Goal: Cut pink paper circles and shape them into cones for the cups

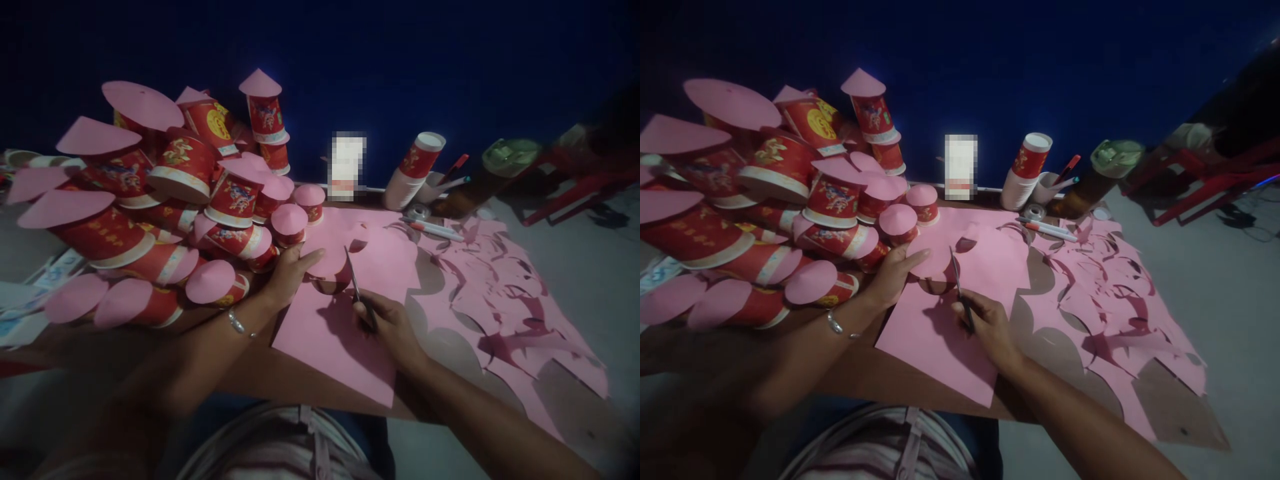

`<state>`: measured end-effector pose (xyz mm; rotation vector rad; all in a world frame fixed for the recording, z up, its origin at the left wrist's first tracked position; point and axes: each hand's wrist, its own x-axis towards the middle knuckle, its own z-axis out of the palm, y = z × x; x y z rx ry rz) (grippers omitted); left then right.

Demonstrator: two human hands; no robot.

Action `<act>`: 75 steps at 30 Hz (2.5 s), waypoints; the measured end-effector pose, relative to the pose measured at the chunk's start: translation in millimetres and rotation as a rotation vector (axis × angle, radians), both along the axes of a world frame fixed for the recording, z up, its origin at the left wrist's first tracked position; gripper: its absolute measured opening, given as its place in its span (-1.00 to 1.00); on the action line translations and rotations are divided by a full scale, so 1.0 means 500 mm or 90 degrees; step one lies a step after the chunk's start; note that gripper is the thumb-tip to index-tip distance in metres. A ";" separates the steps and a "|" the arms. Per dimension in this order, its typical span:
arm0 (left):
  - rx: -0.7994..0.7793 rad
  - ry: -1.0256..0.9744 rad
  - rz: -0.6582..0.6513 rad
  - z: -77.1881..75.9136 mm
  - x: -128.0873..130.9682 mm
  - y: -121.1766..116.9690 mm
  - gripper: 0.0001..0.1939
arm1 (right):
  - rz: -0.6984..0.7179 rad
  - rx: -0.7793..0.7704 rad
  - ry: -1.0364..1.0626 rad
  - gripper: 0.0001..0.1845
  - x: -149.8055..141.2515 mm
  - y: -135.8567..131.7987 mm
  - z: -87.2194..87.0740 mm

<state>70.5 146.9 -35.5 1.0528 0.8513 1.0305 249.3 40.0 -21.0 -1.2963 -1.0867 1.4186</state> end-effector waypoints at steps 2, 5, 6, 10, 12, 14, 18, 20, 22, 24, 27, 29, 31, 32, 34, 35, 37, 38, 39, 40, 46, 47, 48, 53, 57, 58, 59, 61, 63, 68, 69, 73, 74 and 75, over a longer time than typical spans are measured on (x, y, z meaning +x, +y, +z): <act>0.004 0.011 -0.017 0.000 -0.003 0.002 -0.61 | 0.002 0.000 0.003 -0.61 0.000 0.000 -0.002; 0.010 0.021 -0.040 -0.001 -0.008 0.005 -0.59 | -0.002 -0.001 0.007 -0.61 0.002 0.001 -0.007; 0.016 0.022 -0.042 -0.001 -0.009 0.005 -0.59 | -0.002 -0.002 0.005 -0.60 0.002 0.001 -0.009; 0.021 0.020 -0.039 0.002 -0.012 0.005 -0.62 | -0.004 -0.010 -0.004 -0.56 0.003 0.000 -0.010; 0.019 0.014 -0.035 0.005 -0.012 0.004 -0.63 | -0.001 -0.008 -0.004 -0.56 0.003 0.000 -0.009; 0.017 0.005 -0.034 0.008 -0.011 0.002 -0.62 | 0.006 -0.003 -0.005 -0.57 0.004 -0.001 -0.009; 0.004 -0.007 -0.025 0.009 -0.010 0.001 -0.63 | 0.014 0.010 -0.010 -0.59 0.005 -0.001 -0.011; -0.001 -0.006 -0.013 0.007 -0.010 0.001 -0.65 | 0.018 0.012 -0.013 -0.60 0.005 -0.002 -0.011; -0.003 -0.002 -0.009 0.006 -0.011 0.001 -0.64 | 0.019 0.010 -0.013 -0.60 0.003 -0.002 -0.010; 0.003 0.006 -0.015 0.006 -0.010 0.001 -0.62 | 0.018 0.007 -0.013 -0.59 0.002 -0.002 -0.009; 0.012 0.017 -0.026 0.007 -0.010 0.001 -0.61 | 0.014 0.006 -0.018 -0.55 0.001 -0.002 -0.009; 0.011 0.020 -0.031 0.009 -0.010 0.001 -0.60 | 0.015 0.005 -0.022 -0.52 0.001 -0.002 -0.008; 0.008 0.018 -0.035 0.010 -0.010 0.000 -0.60 | 0.016 0.003 -0.020 -0.52 0.001 -0.001 -0.007; 0.006 0.017 -0.038 0.010 -0.011 0.000 -0.60 | 0.018 0.002 -0.019 -0.52 0.002 -0.001 -0.006; 0.005 0.014 -0.045 0.010 -0.012 0.001 -0.61 | 0.019 -0.002 -0.022 -0.53 0.002 -0.001 -0.005; 0.006 0.011 -0.048 0.009 -0.013 0.001 -0.61 | 0.016 -0.004 -0.023 -0.53 0.003 -0.001 -0.005; 0.011 0.004 -0.046 0.009 -0.014 0.003 -0.59 | 0.012 -0.008 -0.023 -0.52 0.003 -0.001 -0.006; 0.013 0.001 -0.041 0.009 -0.014 0.003 -0.58 | 0.010 -0.009 -0.022 -0.51 0.003 -0.001 -0.008; 0.015 -0.001 -0.034 0.008 -0.014 0.004 -0.57 | 0.009 -0.009 -0.022 -0.51 0.003 -0.002 -0.009; 0.015 -0.001 -0.027 0.008 -0.014 0.004 -0.58 | 0.010 -0.009 -0.022 -0.51 0.004 -0.002 -0.011; -0.002 0.017 0.000 0.011 -0.012 -0.001 -0.64 | 0.011 -0.017 -0.020 -0.53 0.002 -0.003 -0.013; -0.002 0.015 0.004 0.011 -0.012 -0.001 -0.64 | 0.010 -0.017 -0.018 -0.54 0.002 -0.003 -0.011; 0.001 0.013 0.006 0.011 -0.011 -0.002 -0.64 | 0.011 -0.018 -0.017 -0.54 0.002 -0.003 -0.009; 0.015 0.009 -0.024 0.014 -0.011 0.001 -0.61 | 0.012 -0.021 -0.027 -0.53 0.001 -0.001 -0.002; 0.006 0.019 -0.035 0.020 -0.014 0.004 -0.61 | 0.015 -0.020 -0.022 -0.54 0.001 0.000 -0.006; 0.001 0.023 -0.034 0.021 -0.016 0.005 -0.61 | 0.017 -0.020 -0.019 -0.55 0.002 0.000 -0.007; -0.004 0.026 -0.033 0.022 -0.017 0.005 -0.61 | 0.019 -0.019 -0.017 -0.55 0.002 -0.001 -0.007; -0.010 0.029 -0.030 0.022 -0.018 0.006 -0.62 | 0.024 -0.020 -0.017 -0.58 0.002 -0.001 -0.008; -0.010 0.028 -0.026 0.021 -0.020 0.006 -0.63 | 0.024 -0.021 -0.020 -0.59 0.003 -0.002 -0.008; -0.014 0.027 -0.004 0.013 -0.019 0.008 -0.65 | 0.019 -0.016 -0.038 -0.50 0.005 -0.004 -0.016; -0.012 0.027 0.001 0.012 -0.019 0.009 -0.66 | 0.021 -0.014 -0.043 -0.49 0.005 -0.004 -0.018; 0.008 0.034 0.010 0.005 -0.019 0.010 -0.67 | 0.019 -0.020 -0.044 -0.47 0.004 -0.004 -0.019; 0.011 0.040 0.008 0.004 -0.020 0.010 -0.66 | 0.016 -0.024 -0.040 -0.47 0.004 -0.003 -0.018; 0.014 0.049 0.005 0.003 -0.021 0.011 -0.65 | 0.015 -0.026 -0.035 -0.46 0.003 -0.003 -0.017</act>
